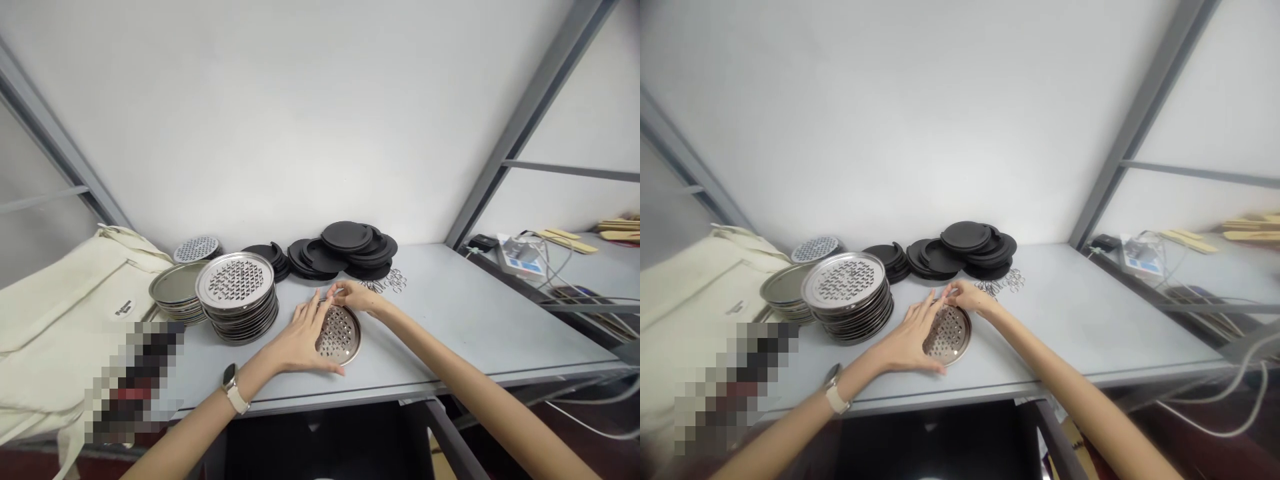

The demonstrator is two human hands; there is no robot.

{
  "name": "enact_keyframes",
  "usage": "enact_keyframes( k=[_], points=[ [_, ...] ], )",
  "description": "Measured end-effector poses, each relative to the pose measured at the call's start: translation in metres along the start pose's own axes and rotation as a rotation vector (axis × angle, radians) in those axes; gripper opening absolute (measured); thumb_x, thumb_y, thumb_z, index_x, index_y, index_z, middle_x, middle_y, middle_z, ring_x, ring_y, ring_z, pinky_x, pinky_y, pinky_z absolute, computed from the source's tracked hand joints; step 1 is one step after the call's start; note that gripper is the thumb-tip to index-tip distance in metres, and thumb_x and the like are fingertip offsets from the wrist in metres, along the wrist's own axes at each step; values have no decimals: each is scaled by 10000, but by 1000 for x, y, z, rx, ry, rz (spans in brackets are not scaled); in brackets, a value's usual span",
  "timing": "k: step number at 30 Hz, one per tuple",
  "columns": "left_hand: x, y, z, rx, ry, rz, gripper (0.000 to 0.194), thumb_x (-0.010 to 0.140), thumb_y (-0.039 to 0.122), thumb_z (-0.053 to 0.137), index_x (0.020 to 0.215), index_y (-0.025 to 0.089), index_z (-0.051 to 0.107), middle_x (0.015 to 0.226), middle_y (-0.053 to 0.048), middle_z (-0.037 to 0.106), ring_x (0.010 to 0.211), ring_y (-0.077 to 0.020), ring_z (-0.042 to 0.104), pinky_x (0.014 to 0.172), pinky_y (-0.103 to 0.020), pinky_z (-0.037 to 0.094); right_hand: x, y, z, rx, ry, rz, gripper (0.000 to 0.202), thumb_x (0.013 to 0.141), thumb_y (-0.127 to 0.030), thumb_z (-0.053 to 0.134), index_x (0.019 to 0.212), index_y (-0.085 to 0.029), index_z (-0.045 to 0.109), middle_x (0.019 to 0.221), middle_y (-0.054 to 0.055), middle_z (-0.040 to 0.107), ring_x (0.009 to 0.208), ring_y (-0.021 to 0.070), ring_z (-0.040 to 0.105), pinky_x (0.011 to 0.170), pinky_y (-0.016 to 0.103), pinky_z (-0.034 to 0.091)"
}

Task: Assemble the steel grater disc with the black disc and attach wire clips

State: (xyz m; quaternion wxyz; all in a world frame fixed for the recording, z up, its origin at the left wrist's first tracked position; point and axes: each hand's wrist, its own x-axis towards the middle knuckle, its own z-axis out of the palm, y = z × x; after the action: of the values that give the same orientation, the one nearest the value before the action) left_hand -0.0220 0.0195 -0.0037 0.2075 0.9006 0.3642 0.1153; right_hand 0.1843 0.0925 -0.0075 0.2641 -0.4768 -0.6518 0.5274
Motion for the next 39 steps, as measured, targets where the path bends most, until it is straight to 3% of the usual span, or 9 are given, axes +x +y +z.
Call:
enact_keyframes(
  k=[3,8,12,18,23,29,36,39],
  points=[
    [-1,0,-1,39,-16,32,1361,526,785,657,1485,224,-128,1555,-156,-102,1419,-394,-68,1120,-593,87,5,5,0,-13,9,-45,94,760,-154,632,852,-149,613,618,-9,656,564,109,587,564,204,459],
    [1,0,2,71,56,32,1304,538,798,636,1499,221,-30,1536,-158,114,1411,-386,69,1122,-575,134,4,7,6,-71,77,-135,138,783,-142,552,907,-149,612,688,15,667,599,129,605,592,236,484],
    [1,-1,5,86,105,27,1229,574,761,645,1498,229,33,1486,-156,200,1387,-386,119,1110,-570,166,-13,5,15,-145,226,-245,160,805,-177,512,949,-167,580,899,47,657,734,148,613,700,279,495],
    [1,0,5,80,139,23,1209,570,701,689,1494,241,60,1435,-148,232,1331,-394,202,1086,-560,212,-43,4,18,-229,325,-313,143,836,-211,459,930,-182,563,898,48,638,815,175,598,796,317,468],
    [0,4,4,71,155,-2,1218,557,672,712,1496,264,53,1400,-131,264,1264,-394,281,1045,-563,270,-47,4,19,-253,327,-239,163,848,-236,471,937,-183,597,712,12,643,700,172,598,745,307,461],
    [1,2,5,92,154,16,1240,564,720,677,1497,216,35,1443,-146,246,1313,-401,239,1074,-564,222,-30,6,15,-199,292,-41,154,841,-223,497,919,-142,603,592,-3,618,502,128,538,517,229,422],
    [2,-3,8,112,152,10,1235,571,762,637,1485,145,82,1478,-176,243,1376,-382,188,1114,-539,171,-19,1,5,-204,230,101,98,772,-171,602,694,-131,647,555,1,629,522,110,544,538,202,424],
    [2,-1,7,118,142,17,1237,583,757,632,1492,159,43,1510,-160,200,1396,-369,154,1125,-527,157,-17,-2,3,-214,196,120,76,757,-153,614,707,-136,669,564,-5,638,545,107,558,561,192,436]
  ],
)
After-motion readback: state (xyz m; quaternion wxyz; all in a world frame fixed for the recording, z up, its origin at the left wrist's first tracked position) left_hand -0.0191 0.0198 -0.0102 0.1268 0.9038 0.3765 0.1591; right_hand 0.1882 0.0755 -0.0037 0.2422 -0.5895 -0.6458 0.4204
